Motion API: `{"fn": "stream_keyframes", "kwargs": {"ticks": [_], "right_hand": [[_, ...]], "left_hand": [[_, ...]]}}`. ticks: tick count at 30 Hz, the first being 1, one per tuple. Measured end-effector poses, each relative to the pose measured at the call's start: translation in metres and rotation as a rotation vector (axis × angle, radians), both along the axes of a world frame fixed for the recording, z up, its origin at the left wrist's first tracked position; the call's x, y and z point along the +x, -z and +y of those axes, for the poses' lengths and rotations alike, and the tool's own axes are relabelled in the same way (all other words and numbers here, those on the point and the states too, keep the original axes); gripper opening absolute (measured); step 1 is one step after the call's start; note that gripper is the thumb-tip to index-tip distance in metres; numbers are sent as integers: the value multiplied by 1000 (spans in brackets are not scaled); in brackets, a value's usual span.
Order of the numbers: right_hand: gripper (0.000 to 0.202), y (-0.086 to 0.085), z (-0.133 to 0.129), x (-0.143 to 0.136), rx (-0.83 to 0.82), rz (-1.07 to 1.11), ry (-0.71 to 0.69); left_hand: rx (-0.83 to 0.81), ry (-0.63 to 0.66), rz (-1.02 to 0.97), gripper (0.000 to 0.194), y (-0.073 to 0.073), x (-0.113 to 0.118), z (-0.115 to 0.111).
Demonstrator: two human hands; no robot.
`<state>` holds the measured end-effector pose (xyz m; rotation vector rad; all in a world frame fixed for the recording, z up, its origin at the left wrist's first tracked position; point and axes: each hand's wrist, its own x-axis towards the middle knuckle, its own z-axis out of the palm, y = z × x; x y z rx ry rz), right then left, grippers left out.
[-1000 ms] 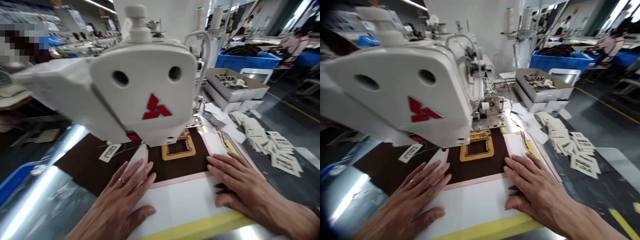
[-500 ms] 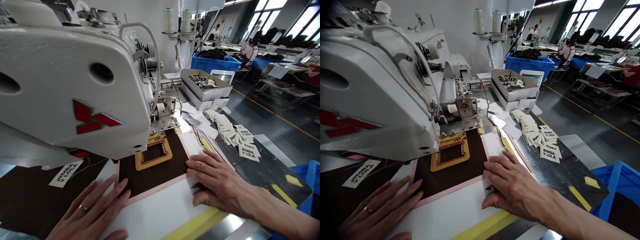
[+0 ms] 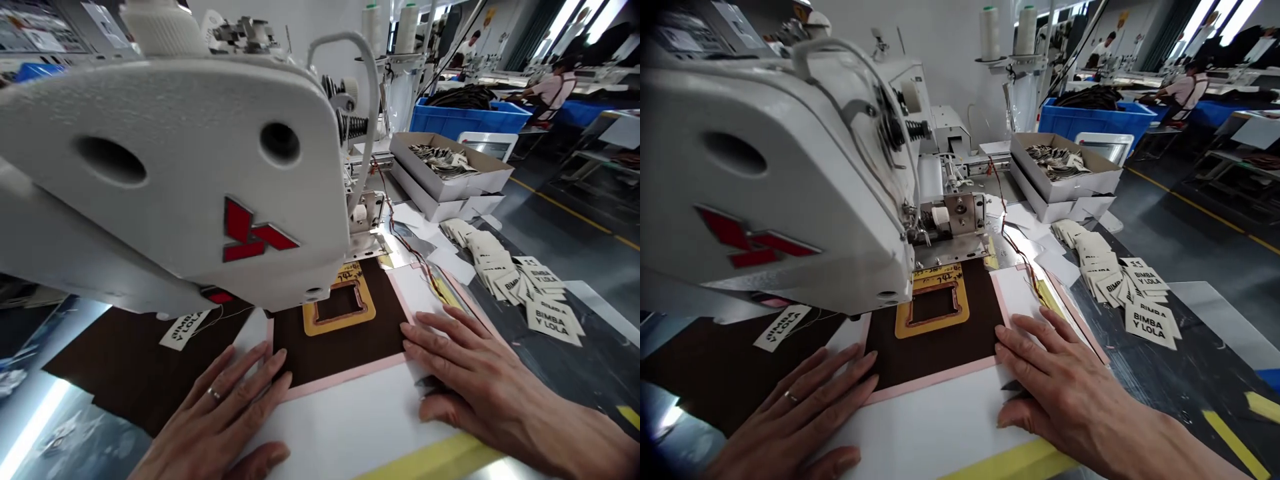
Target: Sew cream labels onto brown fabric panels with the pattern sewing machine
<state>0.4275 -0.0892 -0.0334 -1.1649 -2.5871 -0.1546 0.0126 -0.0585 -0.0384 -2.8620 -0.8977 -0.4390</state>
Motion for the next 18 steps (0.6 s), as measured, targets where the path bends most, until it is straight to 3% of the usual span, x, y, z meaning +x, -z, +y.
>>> {"fn": "stream_keyframes", "kwargs": {"ticks": [5,11,18], "right_hand": [[60,-1,10,-1,199,-59,-99],[67,19,17,9,295,-45,-162],[82,30,15,15,230,-34,-175]], "left_hand": [[188,122,89,69,4,-11,13],[202,5,161,64,-10,-3,0],[168,-79,223,62,-30,6,-10]]}}
